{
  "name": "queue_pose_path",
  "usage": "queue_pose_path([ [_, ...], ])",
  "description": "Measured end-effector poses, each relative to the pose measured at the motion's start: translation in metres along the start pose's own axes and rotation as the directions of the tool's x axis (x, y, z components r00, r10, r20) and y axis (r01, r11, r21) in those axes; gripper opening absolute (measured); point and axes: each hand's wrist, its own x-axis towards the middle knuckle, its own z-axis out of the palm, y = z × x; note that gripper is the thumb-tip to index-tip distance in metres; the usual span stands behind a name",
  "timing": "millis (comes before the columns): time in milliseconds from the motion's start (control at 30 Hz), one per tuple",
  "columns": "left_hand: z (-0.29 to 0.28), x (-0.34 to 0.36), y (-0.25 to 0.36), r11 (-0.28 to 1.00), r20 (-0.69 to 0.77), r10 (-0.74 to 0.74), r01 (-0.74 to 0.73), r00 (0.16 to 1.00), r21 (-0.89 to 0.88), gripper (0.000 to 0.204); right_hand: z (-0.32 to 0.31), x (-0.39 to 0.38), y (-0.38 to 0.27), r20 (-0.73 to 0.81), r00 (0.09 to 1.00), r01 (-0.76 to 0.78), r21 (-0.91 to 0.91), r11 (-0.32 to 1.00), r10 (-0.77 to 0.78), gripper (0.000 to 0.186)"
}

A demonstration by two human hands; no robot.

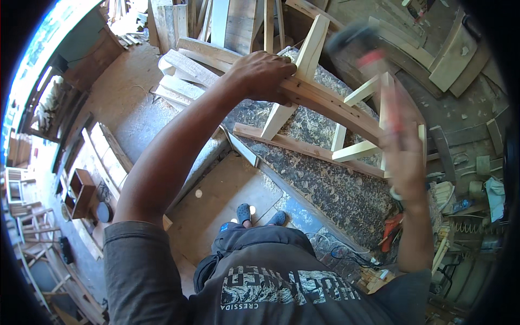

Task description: Assembling a wooden structure by hammering nails, applying glue, and marking with a pencil.

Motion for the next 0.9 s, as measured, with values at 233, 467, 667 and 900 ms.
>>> queue_pose_path([
  [233,-0.009,0.018,0.021,0.999,0.032,0.006,-0.005,0.999,-0.033,0.060,-0.016,-0.054,0.063,-0.538,0.741,0.362,-0.184,0.914,-0.402,0.013],
  [467,-0.001,0.002,0.002,0.998,0.072,-0.055,0.055,0.996,-0.001,0.064,-0.036,-0.012,0.008,-0.331,0.936,0.001,0.338,0.941,0.118,0.018],
  [667,-0.004,0.015,0.016,0.999,-0.037,0.041,-0.041,0.998,0.004,0.067,0.001,-0.028,0.063,-0.617,0.690,0.606,0.209,0.768,-0.377,0.023],
  [900,0.005,0.007,0.004,1.000,0.019,0.004,-0.003,1.000,-0.022,0.065,0.007,-0.007,0.008,-0.321,0.947,0.110,0.348,0.931,0.008,0.053],
])
